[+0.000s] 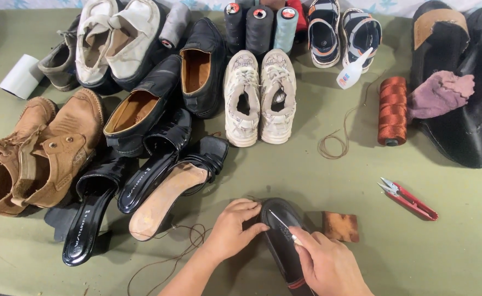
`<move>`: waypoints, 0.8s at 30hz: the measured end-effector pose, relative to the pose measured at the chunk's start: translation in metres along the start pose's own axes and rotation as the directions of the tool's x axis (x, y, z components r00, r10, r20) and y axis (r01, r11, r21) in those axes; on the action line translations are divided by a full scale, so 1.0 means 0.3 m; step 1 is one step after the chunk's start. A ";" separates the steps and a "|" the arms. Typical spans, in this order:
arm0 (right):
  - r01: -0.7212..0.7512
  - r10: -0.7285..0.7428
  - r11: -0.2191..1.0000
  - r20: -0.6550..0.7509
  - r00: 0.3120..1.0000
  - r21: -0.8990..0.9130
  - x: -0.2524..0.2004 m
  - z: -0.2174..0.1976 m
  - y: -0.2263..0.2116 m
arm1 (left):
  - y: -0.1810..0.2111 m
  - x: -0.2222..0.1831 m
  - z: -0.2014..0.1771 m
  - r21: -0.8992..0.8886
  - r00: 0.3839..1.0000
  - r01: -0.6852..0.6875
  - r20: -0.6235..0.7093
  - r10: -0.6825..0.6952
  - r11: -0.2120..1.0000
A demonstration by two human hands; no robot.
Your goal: Hand-stitching the sole of a sandal using an awl and thread at a repair station.
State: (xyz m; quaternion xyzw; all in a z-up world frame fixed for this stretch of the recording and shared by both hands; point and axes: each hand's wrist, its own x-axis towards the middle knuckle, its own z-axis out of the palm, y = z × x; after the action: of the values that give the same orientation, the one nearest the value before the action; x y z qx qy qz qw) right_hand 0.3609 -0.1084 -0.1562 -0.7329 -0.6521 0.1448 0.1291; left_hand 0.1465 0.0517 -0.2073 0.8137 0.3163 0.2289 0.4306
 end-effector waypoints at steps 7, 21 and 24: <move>0.020 -0.020 0.999 -0.008 1.000 -0.032 0.008 -0.003 -0.009 | 0.003 0.004 -0.006 -0.015 1.000 -0.005 -0.005 0.005 1.000; 0.063 -0.064 0.998 -0.040 0.997 -0.023 0.010 0.004 -0.003 | -0.010 -0.001 -0.011 -0.009 1.000 -0.015 0.018 0.015 1.000; 0.073 -0.075 0.997 -0.052 0.996 -0.027 0.010 0.006 -0.002 | -0.012 -0.001 -0.009 0.005 1.000 -0.020 0.020 0.020 1.000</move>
State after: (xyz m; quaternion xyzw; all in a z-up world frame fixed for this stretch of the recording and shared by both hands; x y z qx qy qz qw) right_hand 0.3600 -0.1055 -0.1578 -0.7134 -0.6769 0.1123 0.1423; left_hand 0.1435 0.0546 -0.2091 0.8202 0.3044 0.2245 0.4292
